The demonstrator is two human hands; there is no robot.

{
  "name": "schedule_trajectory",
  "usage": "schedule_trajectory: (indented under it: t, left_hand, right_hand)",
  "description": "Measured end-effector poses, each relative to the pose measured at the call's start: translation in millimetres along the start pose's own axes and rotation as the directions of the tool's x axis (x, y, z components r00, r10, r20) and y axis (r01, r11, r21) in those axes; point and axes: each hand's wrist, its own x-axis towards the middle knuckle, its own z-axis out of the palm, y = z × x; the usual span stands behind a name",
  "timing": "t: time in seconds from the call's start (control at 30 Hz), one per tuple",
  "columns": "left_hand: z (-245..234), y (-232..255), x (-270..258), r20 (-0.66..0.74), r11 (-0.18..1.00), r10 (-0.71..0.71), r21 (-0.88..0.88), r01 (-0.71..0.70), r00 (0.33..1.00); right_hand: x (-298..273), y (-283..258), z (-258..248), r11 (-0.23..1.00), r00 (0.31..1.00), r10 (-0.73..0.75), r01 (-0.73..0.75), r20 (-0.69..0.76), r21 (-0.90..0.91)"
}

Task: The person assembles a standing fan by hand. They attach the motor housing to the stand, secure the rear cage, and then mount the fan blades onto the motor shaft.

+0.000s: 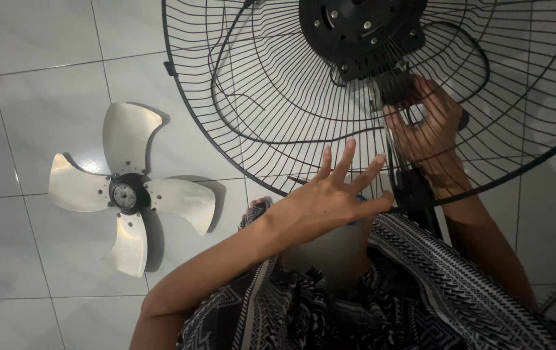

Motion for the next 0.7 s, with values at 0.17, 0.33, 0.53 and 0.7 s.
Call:
schedule_trajectory:
  t: [0.17,0.33,0.53,0.7]
  left_hand:
    - [-4,0,2,0.025,1.000,0.006,-0.019,-0.006,1.000]
    - [-6,0,0,0.011,1.000,-0.004,-0.024,0.004,1.000]
    - [-9,1,4,0.028,0.998,0.004,-0.061,-0.002,1.000]
    - [-14,0,10,0.110,0.999,0.044,0.007,-0.045,0.993]
  right_hand:
    - [1,-1,0,0.927,0.962,0.254,-0.273,0.103,0.258]
    - [-5,1,5,0.871,0.965,0.250,-0.259,0.076,0.418]
    - [-30,15,19,0.521,0.879,0.410,-0.446,0.245,0.728]
    - [-35,24,36,0.897,0.980,0.183,-0.200,0.081,0.395]
